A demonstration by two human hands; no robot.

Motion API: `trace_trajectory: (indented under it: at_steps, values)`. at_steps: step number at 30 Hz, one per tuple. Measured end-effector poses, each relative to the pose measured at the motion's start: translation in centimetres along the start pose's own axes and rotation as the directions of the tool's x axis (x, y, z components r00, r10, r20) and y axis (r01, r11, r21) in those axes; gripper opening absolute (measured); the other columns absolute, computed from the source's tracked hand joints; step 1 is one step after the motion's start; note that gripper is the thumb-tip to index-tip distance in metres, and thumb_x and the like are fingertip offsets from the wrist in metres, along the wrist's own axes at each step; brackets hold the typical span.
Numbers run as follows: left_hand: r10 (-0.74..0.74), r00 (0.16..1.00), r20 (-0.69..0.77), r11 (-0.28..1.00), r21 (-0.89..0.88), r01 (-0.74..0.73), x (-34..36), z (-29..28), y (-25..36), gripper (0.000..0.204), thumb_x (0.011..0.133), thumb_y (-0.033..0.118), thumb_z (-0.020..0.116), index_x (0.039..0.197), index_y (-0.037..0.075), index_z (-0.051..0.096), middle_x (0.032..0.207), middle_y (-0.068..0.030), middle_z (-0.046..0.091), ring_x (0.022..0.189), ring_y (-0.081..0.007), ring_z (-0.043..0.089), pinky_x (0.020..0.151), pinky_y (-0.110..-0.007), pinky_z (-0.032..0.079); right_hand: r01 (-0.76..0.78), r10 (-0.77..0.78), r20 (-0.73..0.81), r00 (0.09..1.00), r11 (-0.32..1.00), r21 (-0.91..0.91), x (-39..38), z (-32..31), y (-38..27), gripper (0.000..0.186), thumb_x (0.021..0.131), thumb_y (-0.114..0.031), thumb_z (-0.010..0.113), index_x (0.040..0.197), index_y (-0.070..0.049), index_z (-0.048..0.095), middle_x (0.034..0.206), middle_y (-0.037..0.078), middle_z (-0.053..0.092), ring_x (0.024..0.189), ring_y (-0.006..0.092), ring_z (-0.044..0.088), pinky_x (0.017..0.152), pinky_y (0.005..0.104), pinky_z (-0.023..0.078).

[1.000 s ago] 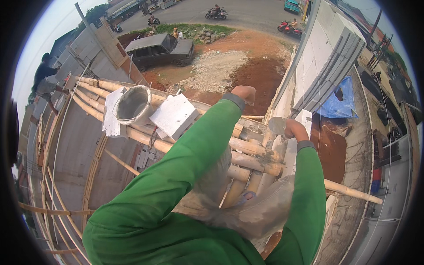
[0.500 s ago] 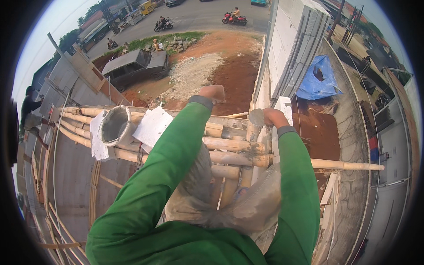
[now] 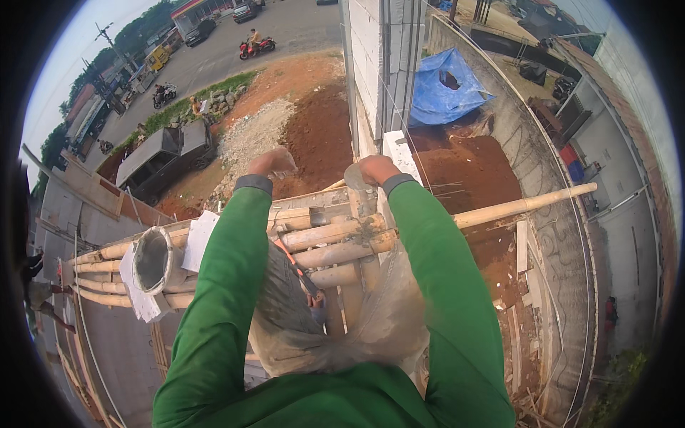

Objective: The person applies cement mortar to white rectangular tiles using a trowel and places them onto a wall section. They repeatedly scoop mortar from a bucket, spread it on tiles, and set the tiles in place on the wall.

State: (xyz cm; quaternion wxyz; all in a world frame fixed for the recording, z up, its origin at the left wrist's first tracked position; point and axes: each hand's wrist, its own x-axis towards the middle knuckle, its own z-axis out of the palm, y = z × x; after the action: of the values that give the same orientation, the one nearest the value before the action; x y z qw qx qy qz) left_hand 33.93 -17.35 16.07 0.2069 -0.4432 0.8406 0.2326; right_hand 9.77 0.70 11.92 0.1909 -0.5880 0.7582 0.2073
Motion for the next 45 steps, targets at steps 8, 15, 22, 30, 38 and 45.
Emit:
trace_trajectory:
  at_steps: [8,15,22,30,38,45]
  values:
    - [0.139,0.985,0.098,0.990,-0.004,-0.139,2.9,0.1,-1.7,0.037,0.095,0.033,0.064,0.117,0.004,0.074,0.114,-0.0115,0.077,0.101,-0.0258,0.075,0.081,-0.043,0.063,0.034,-0.026,-0.140,0.990,0.998,0.056,-1.5,0.2,-0.6,0.032,0.074,-0.008,0.080,0.106,-0.005,0.082,0.113,0.017,0.078,0.105,0.0353,0.076,0.086,0.0464,0.060]
    - [0.162,0.983,0.087,0.975,0.137,-0.173,4.6,0.1,-2.4,0.034,0.095,0.029,0.061,0.115,0.005,0.074,0.112,-0.0090,0.077,0.099,-0.0246,0.076,0.074,-0.043,0.063,0.027,-0.021,-0.175,0.984,0.999,0.028,-0.2,0.6,-0.8,0.028,0.074,-0.011,0.081,0.101,-0.007,0.083,0.106,0.018,0.079,0.100,0.0364,0.076,0.083,0.0518,0.060]
    - [0.096,0.983,0.155,0.968,-0.243,-0.057,3.1,0.3,-2.4,0.027,0.099,0.029,0.064,0.116,0.008,0.071,0.108,-0.0061,0.076,0.093,-0.0216,0.075,0.077,-0.040,0.059,-0.177,0.170,0.140,0.975,0.983,0.041,3.3,-1.9,-5.1,0.024,0.084,-0.027,0.080,0.104,-0.014,0.080,0.089,0.007,0.077,0.080,0.0313,0.075,0.057,0.0462,0.054]
    - [0.069,0.971,0.227,0.933,-0.359,0.018,3.1,0.0,-3.4,0.027,0.100,0.028,0.063,0.119,0.007,0.066,0.109,-0.0081,0.073,0.097,-0.0213,0.071,0.085,-0.040,0.054,0.028,-0.049,0.144,0.988,0.989,0.143,6.5,-7.6,-11.3,0.025,0.082,-0.034,0.081,0.100,-0.018,0.079,0.085,0.001,0.074,0.072,0.0259,0.070,0.060,0.0432,0.056]
    - [0.057,0.980,0.189,0.967,-0.255,-0.007,3.8,-0.6,-4.0,0.055,0.100,0.046,0.063,0.139,0.007,0.060,0.128,-0.0136,0.067,0.112,-0.0312,0.065,0.094,-0.048,0.053,0.106,-0.127,0.061,0.990,0.956,0.275,5.3,-7.9,-9.3,0.024,0.083,-0.033,0.080,0.101,-0.017,0.079,0.086,0.001,0.074,0.072,0.0265,0.070,0.060,0.0441,0.056]
    - [0.108,0.984,0.144,0.951,-0.303,-0.060,5.2,0.0,-5.8,0.054,0.099,0.043,0.064,0.138,0.005,0.060,0.125,-0.0135,0.068,0.107,-0.0300,0.066,0.089,-0.047,0.053,0.105,-0.116,0.015,0.993,0.940,0.326,3.2,-6.5,-8.1,0.024,0.083,-0.032,0.080,0.101,-0.017,0.079,0.087,0.002,0.074,0.073,0.0271,0.071,0.060,0.0449,0.056]
